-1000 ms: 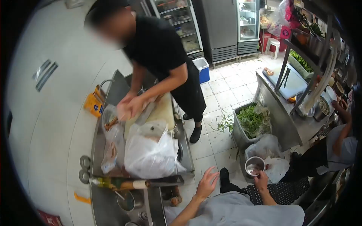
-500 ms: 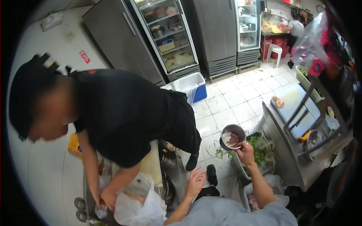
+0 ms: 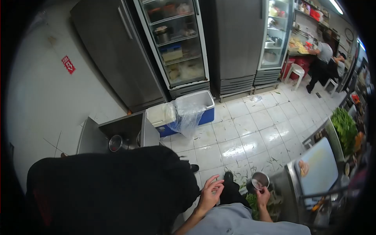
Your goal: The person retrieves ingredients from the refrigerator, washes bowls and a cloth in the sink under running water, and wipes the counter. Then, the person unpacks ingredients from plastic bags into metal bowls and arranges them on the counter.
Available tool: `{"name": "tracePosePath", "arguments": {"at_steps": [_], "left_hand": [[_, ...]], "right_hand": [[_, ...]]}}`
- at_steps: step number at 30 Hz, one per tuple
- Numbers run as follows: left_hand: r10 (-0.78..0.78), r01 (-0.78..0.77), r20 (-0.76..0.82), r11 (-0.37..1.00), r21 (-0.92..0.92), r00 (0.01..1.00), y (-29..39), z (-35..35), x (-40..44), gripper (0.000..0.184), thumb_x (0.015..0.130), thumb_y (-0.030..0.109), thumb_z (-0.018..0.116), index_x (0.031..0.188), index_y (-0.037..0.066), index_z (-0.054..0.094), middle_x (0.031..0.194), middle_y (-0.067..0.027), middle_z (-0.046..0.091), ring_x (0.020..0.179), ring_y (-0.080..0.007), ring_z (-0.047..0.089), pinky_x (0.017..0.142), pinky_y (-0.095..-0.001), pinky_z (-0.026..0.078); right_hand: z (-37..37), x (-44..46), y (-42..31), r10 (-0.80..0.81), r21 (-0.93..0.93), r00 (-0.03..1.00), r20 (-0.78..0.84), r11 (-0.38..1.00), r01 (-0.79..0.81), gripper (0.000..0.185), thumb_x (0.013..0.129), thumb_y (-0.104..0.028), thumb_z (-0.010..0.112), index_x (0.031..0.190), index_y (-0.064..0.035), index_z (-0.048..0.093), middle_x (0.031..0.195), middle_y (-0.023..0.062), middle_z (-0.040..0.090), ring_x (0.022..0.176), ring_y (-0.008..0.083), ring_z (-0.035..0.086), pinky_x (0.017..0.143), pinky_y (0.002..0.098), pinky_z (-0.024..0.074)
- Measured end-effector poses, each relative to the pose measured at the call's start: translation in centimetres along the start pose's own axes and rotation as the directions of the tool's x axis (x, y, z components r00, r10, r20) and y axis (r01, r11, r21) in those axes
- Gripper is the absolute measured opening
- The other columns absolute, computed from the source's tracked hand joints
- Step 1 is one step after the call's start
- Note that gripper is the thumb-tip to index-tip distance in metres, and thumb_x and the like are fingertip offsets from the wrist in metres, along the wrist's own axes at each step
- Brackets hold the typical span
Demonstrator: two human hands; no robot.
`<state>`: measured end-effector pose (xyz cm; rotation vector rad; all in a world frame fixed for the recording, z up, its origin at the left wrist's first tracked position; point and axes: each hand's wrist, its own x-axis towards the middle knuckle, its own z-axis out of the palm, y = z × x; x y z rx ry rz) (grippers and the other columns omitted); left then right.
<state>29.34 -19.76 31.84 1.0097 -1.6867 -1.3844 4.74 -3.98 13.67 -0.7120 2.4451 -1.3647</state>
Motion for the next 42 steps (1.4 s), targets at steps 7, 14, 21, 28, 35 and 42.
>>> {"name": "tracePosePath", "arguments": {"at_steps": [7,14,21,28,35,42], "left_hand": [[0.071,-0.056,-0.187,0.995,0.082,0.98,-3.9,0.8,19.4,0.025,0.086,0.006,0.065,0.11,0.002,0.062,0.121,-0.0094,0.055,0.092,-0.0145,0.062,0.078,-0.0255,0.05],[0.115,-0.075,-0.293,0.987,0.146,0.949,0.7,-1.2,39.0,0.01,0.086,0.007,0.067,0.094,0.003,0.064,0.099,-0.005,0.065,0.09,-0.014,0.061,0.075,-0.0254,0.049],[0.102,-0.078,-0.319,0.993,0.088,0.942,2.7,-7.7,58.5,0.013,0.087,0.01,0.066,0.098,0.004,0.062,0.094,-0.004,0.065,0.087,-0.0115,0.061,0.078,-0.0251,0.048],[0.553,-0.524,-0.182,0.831,0.188,0.813,12.1,-11.9,86.3,0.018,0.091,0.01,0.06,0.106,-0.001,0.061,0.09,-0.0032,0.064,0.081,-0.0087,0.059,0.074,-0.0227,0.048],[0.793,-0.506,-0.255,0.564,0.653,0.553,23.3,-12.5,113.4,0.04,0.083,0.036,0.066,0.1,-0.001,0.064,0.09,-0.0171,0.069,0.082,-0.0287,0.068,0.074,-0.0341,0.051],[0.737,-0.328,-0.33,0.593,0.735,0.59,26.5,-12.2,117.7,0.039,0.077,0.035,0.067,0.072,-0.002,0.057,0.064,-0.0159,0.063,0.065,-0.0306,0.064,0.062,-0.0398,0.048]], "right_hand": [[14.4,21.5,-2.6,-0.023,0.355,0.982,0.19,0.934,-0.046,0.016,0.073,-0.006,0.069,0.083,0.0023,0.059,0.078,0.0109,0.068,0.076,0.0129,0.064,0.066,0.0281,0.0506],[20.0,45.7,-26.0,-0.485,0.221,0.822,0.299,0.873,0.435,0.021,0.069,-0.01,0.077,0.083,-0.0025,0.063,0.077,0.0124,0.064,0.063,0.0201,0.06,0.059,0.0321,0.048],[23.5,57.0,-32.8,-0.575,0.246,0.753,0.321,0.818,0.52,0.019,0.068,-0.007,0.078,0.08,-0.0031,0.064,0.077,0.0102,0.065,0.061,0.0187,0.059,0.058,0.0291,0.0481],[24.2,61.4,-23.3,-0.331,0.032,0.919,0.216,0.943,0.332,0.023,0.066,-0.009,0.078,0.078,-0.0007,0.061,0.07,0.0093,0.06,0.059,0.0134,0.051,0.054,0.0287,0.0419],[24.7,65.1,-21.2,-0.035,-0.087,0.999,0.025,0.996,0.037,0.019,0.066,-0.005,0.077,0.078,-0.0015,0.063,0.064,0.004,0.061,0.055,0.0086,0.048,0.052,0.0252,0.0405],[33.5,75.8,-28.3,-0.199,0.161,0.953,0.229,0.973,0.165,0.021,0.067,-0.009,0.078,0.077,-0.0014,0.062,0.067,0.0076,0.061,0.056,0.0121,0.05,0.054,0.0269,0.0412]]}}
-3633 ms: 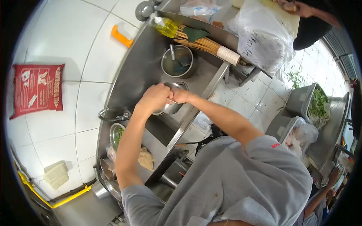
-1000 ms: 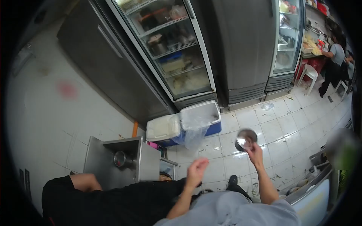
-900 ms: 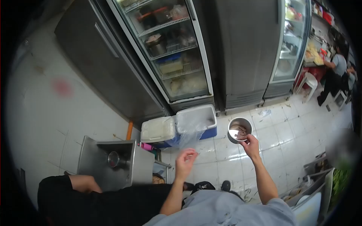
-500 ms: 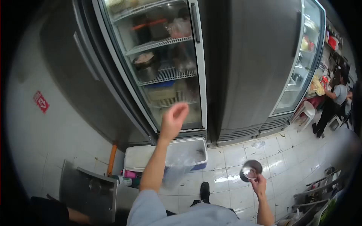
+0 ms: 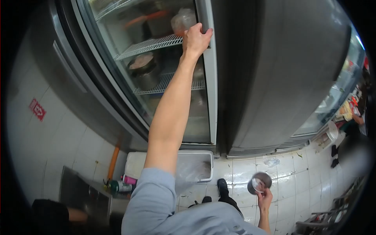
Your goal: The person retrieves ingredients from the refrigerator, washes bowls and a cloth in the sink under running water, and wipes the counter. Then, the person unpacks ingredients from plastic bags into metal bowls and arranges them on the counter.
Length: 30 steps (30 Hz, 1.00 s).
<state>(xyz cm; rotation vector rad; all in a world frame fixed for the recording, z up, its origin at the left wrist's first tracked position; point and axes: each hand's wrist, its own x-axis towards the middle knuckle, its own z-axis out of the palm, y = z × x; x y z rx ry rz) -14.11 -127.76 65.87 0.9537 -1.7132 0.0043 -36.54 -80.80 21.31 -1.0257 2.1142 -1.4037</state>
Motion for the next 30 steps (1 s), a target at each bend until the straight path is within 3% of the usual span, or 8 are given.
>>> {"name": "tracePosePath", "arguments": {"at_steps": [4,6,9,12,18,21,23,30], "left_hand": [[-0.055,0.056,0.019,0.998,-0.036,0.998,1.2,-1.5,-1.4,0.04,0.076,0.031,0.067,0.064,-0.003,0.051,0.058,-0.0189,0.056,0.059,-0.0343,0.06,0.058,-0.039,0.047],[-0.031,0.033,0.085,0.999,-0.025,0.996,1.6,-3.9,-3.4,0.027,0.085,0.024,0.066,0.076,0.0,0.059,0.065,-0.0008,0.06,0.057,-0.0071,0.05,0.052,-0.026,0.041],[-0.179,0.208,0.123,0.933,-0.294,0.976,6.0,-9.8,-8.5,0.017,0.087,0.011,0.065,0.096,-0.004,0.063,0.084,-0.0006,0.064,0.07,-0.0058,0.054,0.062,-0.0218,0.045],[-0.136,0.005,-0.299,0.916,-0.401,0.945,5.4,-13.8,-14.4,0.026,0.086,0.017,0.064,0.1,-0.004,0.06,0.091,-0.0056,0.062,0.079,-0.0109,0.056,0.071,-0.0243,0.045],[0.086,0.054,-0.881,0.991,0.125,0.465,5.9,-22.1,-22.0,0.062,0.09,0.05,0.055,0.124,-0.002,0.051,0.12,-0.014,0.056,0.107,-0.0214,0.054,0.095,-0.0322,0.041],[-0.256,0.036,-0.952,0.967,-0.254,0.169,7.2,-23.6,-21.2,0.074,0.089,0.06,0.046,0.13,0.0,0.047,0.133,-0.0135,0.048,0.119,-0.0232,0.047,0.098,-0.0363,0.04],[-0.234,-0.064,-0.384,0.779,-0.623,0.893,5.8,-29.9,-26.0,0.067,0.088,0.05,0.058,0.134,0.004,0.043,0.133,-0.0097,0.048,0.116,-0.0261,0.048,0.096,-0.0391,0.042],[-0.199,-0.04,-0.223,0.654,-0.755,0.954,6.1,-30.5,-25.2,0.069,0.087,0.05,0.059,0.132,0.001,0.042,0.128,-0.0118,0.049,0.11,-0.0263,0.05,0.092,-0.0398,0.044]], "right_hand": [[5.2,11.1,-4.0,-0.313,-0.077,0.92,0.235,0.938,0.339,0.018,0.07,-0.008,0.075,0.079,-0.0003,0.06,0.071,0.0107,0.061,0.058,0.0188,0.054,0.055,0.0301,0.0432],[8.1,16.5,-7.5,-0.432,0.015,0.847,0.31,0.893,0.45,0.017,0.071,-0.007,0.073,0.08,-0.0008,0.06,0.072,0.0117,0.06,0.061,0.0213,0.055,0.056,0.0319,0.0438],[12.3,21.4,-15.1,-0.54,0.221,0.746,0.391,0.841,0.493,0.019,0.07,-0.007,0.074,0.081,-0.0025,0.059,0.077,0.0101,0.06,0.066,0.0232,0.057,0.059,0.0331,0.0455],[17.5,23.2,-25.5,-0.666,0.484,0.616,0.421,0.739,0.468,0.018,0.07,-0.006,0.073,0.08,-0.0035,0.058,0.076,0.0073,0.058,0.066,0.0222,0.056,0.061,0.0327,0.0461],[35.6,27.4,-41.9,-0.72,0.485,0.495,0.486,0.694,0.532,0.026,0.081,-0.024,0.066,0.094,-0.0022,0.062,0.093,0.0211,0.065,0.084,0.0318,0.064,0.069,0.0407,0.0485],[43.8,30.4,-46.7,-0.673,0.282,0.623,0.399,0.737,0.615,0.027,0.083,-0.028,0.063,0.091,-0.0021,0.063,0.098,0.0245,0.064,0.092,0.0382,0.062,0.076,0.0457,0.0491],[48.2,32.9,-48.4,-0.633,0.154,0.654,0.414,0.757,0.635,0.026,0.083,-0.025,0.061,0.098,-0.0027,0.063,0.098,0.0242,0.065,0.093,0.0404,0.062,0.081,0.0463,0.0489],[44.0,30.1,-47.3,-0.782,0.577,0.5,0.372,0.617,0.535,0.029,0.088,-0.017,0.057,0.114,-0.004,0.062,0.101,0.0178,0.067,0.095,0.0299,0.065,0.082,0.0356,0.0519]]}}
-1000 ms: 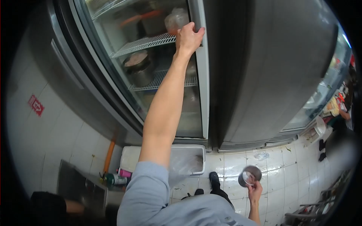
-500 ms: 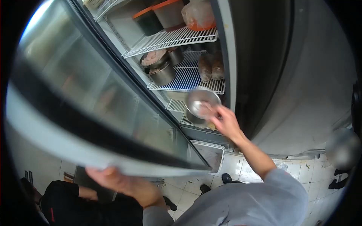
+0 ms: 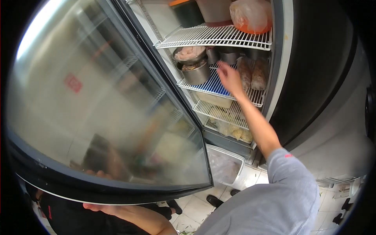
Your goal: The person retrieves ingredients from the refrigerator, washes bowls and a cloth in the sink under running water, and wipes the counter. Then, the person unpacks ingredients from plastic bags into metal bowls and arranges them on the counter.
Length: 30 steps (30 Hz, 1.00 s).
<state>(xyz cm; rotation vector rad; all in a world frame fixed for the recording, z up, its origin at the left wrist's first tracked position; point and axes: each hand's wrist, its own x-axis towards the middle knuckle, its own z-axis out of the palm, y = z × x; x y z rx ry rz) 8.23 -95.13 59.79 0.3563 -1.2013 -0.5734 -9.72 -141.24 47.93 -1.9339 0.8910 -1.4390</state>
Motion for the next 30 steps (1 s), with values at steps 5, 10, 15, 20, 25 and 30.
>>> {"name": "tracePosePath", "arguments": {"at_steps": [5,10,15,20,25,30], "left_hand": [[0.512,-0.153,-0.281,0.65,0.744,0.812,-6.8,5.7,-1.7,0.056,0.094,0.046,0.05,0.126,0.0,0.047,0.118,-0.0113,0.054,0.109,-0.0228,0.051,0.096,-0.0353,0.039],[0.546,-0.122,-0.139,0.415,0.902,0.826,-14.2,11.9,1.4,0.055,0.082,0.036,0.067,0.116,-0.001,0.046,0.096,-0.0121,0.058,0.086,-0.0247,0.058,0.077,-0.037,0.045],[-0.048,0.088,-0.075,0.68,0.728,0.996,-17.9,19.5,6.5,0.052,0.077,0.021,0.075,0.111,0.0,0.041,0.093,-0.0198,0.056,0.077,-0.0316,0.063,0.067,-0.0381,0.049],[-0.023,-0.199,0.286,0.667,0.718,0.958,-19.0,17.6,2.1,0.053,0.075,0.021,0.071,0.118,0.0,0.05,0.125,-0.0199,0.043,0.105,-0.0391,0.053,0.083,-0.0415,0.049],[-0.284,0.283,-0.094,0.752,0.596,0.954,-19.3,9.0,-15.7,0.04,0.085,0.021,0.065,0.118,0.002,0.055,0.13,-0.0181,0.048,0.121,-0.031,0.048,0.096,-0.0376,0.043],[-0.334,0.837,-0.785,0.018,0.547,0.521,-13.6,4.8,-51.5,0.037,0.086,0.025,0.06,0.12,0.01,0.057,0.122,-0.0143,0.055,0.117,-0.0301,0.05,0.097,-0.0407,0.041]], "right_hand": [[-2.5,-20.2,-1.4,-0.294,0.414,0.739,0.606,0.91,0.022,0.036,0.081,-0.002,0.054,0.116,-0.007,0.06,0.098,0.0118,0.067,0.087,0.0238,0.066,0.079,0.034,0.0527],[-6.5,-32.6,0.9,-0.291,0.347,0.622,0.727,0.937,0.032,0.075,0.075,-0.013,0.072,0.14,-0.0029,0.036,0.131,0.0187,0.049,0.115,0.0333,0.051,0.096,0.0402,0.043],[-7.6,-34.2,3.0,0.25,0.165,0.897,0.365,0.931,-0.327,0.074,0.078,-0.016,0.076,0.135,0.0047,0.031,0.134,0.0206,0.038,0.122,0.026,0.038,0.105,0.0337,0.0285],[-9.6,-30.3,14.9,-0.31,-0.274,0.951,-0.002,0.915,0.298,0.077,0.087,-0.023,0.067,0.14,0.0114,0.022,0.143,0.0332,0.023,0.133,0.0444,0.026,0.11,0.0501,0.0222],[-9.3,-26.7,12.0,-0.275,-0.494,0.96,-0.046,0.842,0.217,0.067,0.092,-0.043,0.054,0.123,0.0154,0.039,0.125,0.0347,0.043,0.117,0.0467,0.042,0.1,0.0536,0.0338],[-3.3,-29.9,8.5,-0.412,-0.467,0.908,-0.069,0.818,0.336,0.071,0.089,-0.046,0.058,0.12,0.0148,0.041,0.121,0.0339,0.045,0.114,0.0459,0.044,0.098,0.0532,0.0354]]}}
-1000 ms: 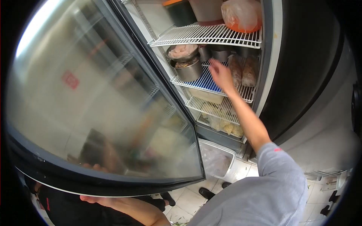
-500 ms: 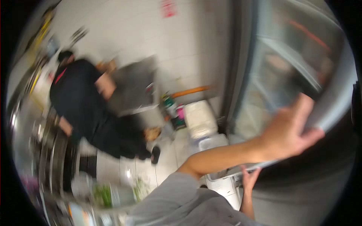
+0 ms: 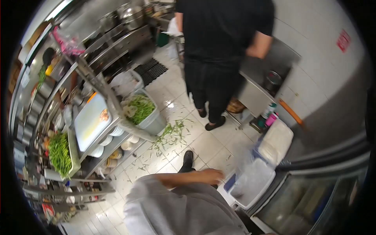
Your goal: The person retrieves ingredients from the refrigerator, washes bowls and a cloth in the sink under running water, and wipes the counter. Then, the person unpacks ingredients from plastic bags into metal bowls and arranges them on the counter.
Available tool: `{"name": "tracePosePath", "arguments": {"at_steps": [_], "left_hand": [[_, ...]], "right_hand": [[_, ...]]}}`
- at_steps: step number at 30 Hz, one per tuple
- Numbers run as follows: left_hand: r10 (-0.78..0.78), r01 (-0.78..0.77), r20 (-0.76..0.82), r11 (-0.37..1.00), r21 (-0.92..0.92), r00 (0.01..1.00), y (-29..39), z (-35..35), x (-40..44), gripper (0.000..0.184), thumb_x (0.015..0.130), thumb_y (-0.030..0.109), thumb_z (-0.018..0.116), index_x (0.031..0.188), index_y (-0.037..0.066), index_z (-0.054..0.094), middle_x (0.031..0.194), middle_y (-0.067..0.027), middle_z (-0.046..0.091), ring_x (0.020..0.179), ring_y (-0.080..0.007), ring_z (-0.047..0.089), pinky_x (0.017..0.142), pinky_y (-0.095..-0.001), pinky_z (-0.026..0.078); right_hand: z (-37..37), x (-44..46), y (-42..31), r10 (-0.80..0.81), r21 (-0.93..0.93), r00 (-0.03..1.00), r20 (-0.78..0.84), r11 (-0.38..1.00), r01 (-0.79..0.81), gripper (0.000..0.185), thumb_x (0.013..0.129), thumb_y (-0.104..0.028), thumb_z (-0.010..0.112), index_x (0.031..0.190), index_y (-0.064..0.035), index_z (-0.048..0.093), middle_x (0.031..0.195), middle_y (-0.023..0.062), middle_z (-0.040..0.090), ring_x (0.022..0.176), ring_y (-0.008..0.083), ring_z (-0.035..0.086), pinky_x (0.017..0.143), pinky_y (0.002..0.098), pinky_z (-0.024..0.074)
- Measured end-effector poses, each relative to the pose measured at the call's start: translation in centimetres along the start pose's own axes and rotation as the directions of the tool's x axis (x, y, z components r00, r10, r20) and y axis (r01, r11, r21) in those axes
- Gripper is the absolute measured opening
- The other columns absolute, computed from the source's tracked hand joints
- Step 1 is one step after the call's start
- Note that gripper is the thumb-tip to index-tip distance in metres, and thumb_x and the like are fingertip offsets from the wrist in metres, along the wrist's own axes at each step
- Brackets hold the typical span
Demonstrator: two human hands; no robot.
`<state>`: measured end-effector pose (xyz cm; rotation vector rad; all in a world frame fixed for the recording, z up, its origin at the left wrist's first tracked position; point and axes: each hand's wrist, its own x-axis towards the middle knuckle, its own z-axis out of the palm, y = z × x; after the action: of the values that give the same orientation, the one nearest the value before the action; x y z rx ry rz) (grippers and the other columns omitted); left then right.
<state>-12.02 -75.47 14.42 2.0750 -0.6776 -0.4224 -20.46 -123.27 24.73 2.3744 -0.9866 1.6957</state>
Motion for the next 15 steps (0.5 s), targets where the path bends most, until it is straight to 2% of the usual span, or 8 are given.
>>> {"name": "tracePosePath", "arguments": {"at_steps": [1,3,6,8,10,12,14,15], "left_hand": [[-0.287,0.285,0.02,0.957,0.056,0.958,0.6,-5.7,-5.5,0.039,0.085,0.026,0.06,0.121,0.011,0.057,0.126,-0.0138,0.053,0.118,-0.03,0.05,0.099,-0.0403,0.04],[-0.547,0.548,-0.051,0.836,-0.003,0.835,-2.0,-12.8,-13.0,0.038,0.083,0.03,0.062,0.116,0.011,0.06,0.125,-0.0131,0.055,0.113,-0.032,0.054,0.094,-0.0417,0.044],[-0.703,0.768,-0.429,0.64,-0.034,0.567,-4.8,-21.0,-19.4,0.034,0.084,0.03,0.063,0.111,0.01,0.062,0.109,-0.0144,0.063,0.102,-0.0333,0.059,0.087,-0.0416,0.048],[-0.652,0.716,-0.612,0.671,-0.19,0.448,-5.0,-26.8,-20.1,0.031,0.085,0.028,0.062,0.109,0.009,0.063,0.106,-0.0141,0.064,0.099,-0.0337,0.06,0.084,-0.0406,0.049],[-0.549,0.686,-0.755,0.703,-0.185,0.359,-7.6,-29.9,-19.7,0.028,0.086,0.025,0.064,0.108,0.009,0.063,0.11,-0.0125,0.063,0.097,-0.0322,0.062,0.08,-0.0385,0.05],[-0.474,0.59,-0.777,0.79,-0.168,0.414,-8.2,-33.9,-18.0,0.027,0.087,0.023,0.062,0.11,0.008,0.062,0.112,-0.012,0.062,0.097,-0.0322,0.062,0.08,-0.0383,0.05],[-0.465,0.441,-0.688,0.868,-0.229,0.557,-10.5,-37.2,-16.0,0.028,0.087,0.022,0.061,0.111,0.008,0.062,0.114,-0.0116,0.062,0.099,-0.0317,0.061,0.082,-0.0386,0.049],[-0.437,0.361,-0.646,0.897,-0.257,0.626,-11.7,-39.1,-15.6,0.028,0.087,0.022,0.06,0.112,0.008,0.061,0.115,-0.0114,0.061,0.1,-0.0315,0.061,0.083,-0.0388,0.049]], "right_hand": [[0.9,-1.3,-1.4,-0.013,-0.008,0.999,0.03,1.0,0.014,0.071,0.088,-0.047,0.058,0.12,0.0146,0.042,0.12,0.0337,0.046,0.114,0.0457,0.044,0.098,0.0531,0.0357],[3.1,-5.0,-3.7,-0.01,-0.055,0.986,0.167,0.998,0.02,0.072,0.086,-0.048,0.06,0.119,0.0144,0.043,0.118,0.0334,0.047,0.113,0.0454,0.045,0.097,0.0529,0.0363],[7.6,-12.1,-4.5,0.067,-0.224,0.829,0.556,0.972,0.072,0.074,0.084,-0.05,0.062,0.117,0.014,0.044,0.116,0.033,0.048,0.111,0.0448,0.046,0.096,0.0527,0.0372],[12.2,-16.5,-5.2,0.154,-0.294,0.596,0.788,0.945,0.144,0.075,0.083,-0.051,0.063,0.116,0.0137,0.045,0.114,0.0327,0.049,0.11,0.0445,0.046,0.096,0.0525,0.0378],[17.1,-21.0,-7.3,0.196,-0.272,0.323,0.926,0.939,0.21,0.077,0.081,-0.053,0.065,0.115,0.0134,0.045,0.113,0.0324,0.05,0.109,0.0441,0.047,0.095,0.0523,0.0384],[18.1,-23.8,-16.4,0.186,-0.217,0.161,0.969,0.954,0.207,0.082,0.072,-0.055,0.072,0.116,0.0096,0.05,0.109,0.0282,0.056,0.106,0.0387,0.053,0.086,0.0483,0.0459],[17.7,-26.2,-25.2,-0.286,0.178,0.268,0.92,0.914,0.364,0.064,0.078,-0.043,0.07,0.119,0.0041,0.054,0.109,0.0224,0.06,0.1,0.0331,0.059,0.076,0.0453,0.0499],[18.2,-26.2,-29.3,-0.306,0.268,0.146,0.941,0.935,0.234,0.059,0.079,-0.039,0.07,0.119,0.0026,0.056,0.115,0.0228,0.058,0.105,0.0349,0.056,0.084,0.045,0.0466]]}}
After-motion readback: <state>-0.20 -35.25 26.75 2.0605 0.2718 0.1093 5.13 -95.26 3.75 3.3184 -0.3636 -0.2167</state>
